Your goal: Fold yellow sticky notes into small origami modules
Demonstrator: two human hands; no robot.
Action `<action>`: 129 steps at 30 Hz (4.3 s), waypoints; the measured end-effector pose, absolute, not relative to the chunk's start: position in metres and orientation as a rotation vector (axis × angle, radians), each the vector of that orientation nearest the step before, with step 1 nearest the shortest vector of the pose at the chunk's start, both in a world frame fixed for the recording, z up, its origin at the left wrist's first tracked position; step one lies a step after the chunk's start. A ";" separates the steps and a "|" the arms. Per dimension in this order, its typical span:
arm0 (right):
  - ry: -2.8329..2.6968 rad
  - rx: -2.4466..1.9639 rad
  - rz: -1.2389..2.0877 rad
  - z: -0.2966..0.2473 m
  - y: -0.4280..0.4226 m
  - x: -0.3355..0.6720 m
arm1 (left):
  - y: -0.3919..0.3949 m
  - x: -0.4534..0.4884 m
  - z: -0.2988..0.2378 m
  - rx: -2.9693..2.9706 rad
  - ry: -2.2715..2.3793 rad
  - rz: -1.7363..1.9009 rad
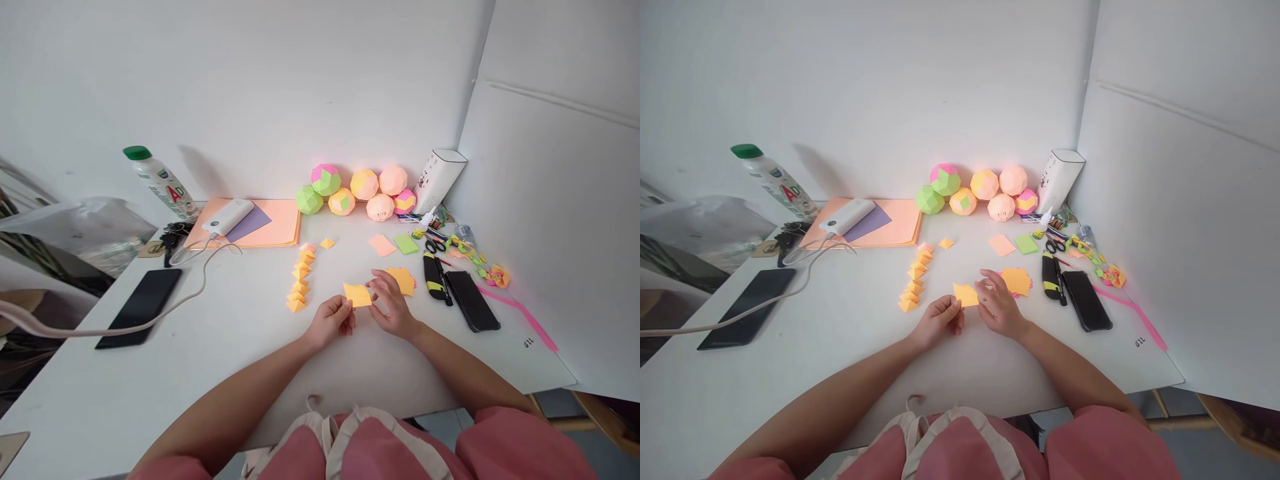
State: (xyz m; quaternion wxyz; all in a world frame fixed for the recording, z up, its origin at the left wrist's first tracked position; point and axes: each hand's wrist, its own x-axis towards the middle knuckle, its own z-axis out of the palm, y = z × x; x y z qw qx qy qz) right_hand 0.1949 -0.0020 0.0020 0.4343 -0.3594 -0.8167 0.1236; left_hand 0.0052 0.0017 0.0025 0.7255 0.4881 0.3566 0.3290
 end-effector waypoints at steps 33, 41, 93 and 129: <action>-1.749 -1.242 1.460 0.009 -0.003 0.195 | 0.000 0.002 0.012 1.167 0.794 0.608; -1.763 -1.270 1.460 0.007 -0.002 0.196 | 0.000 0.004 0.001 1.197 0.705 0.684; -1.432 -1.161 1.445 0.010 0.000 0.192 | -0.001 0.002 0.002 1.706 0.782 0.713; -1.532 -1.221 1.209 0.018 -0.005 0.190 | 0.000 0.005 0.001 1.167 0.931 0.744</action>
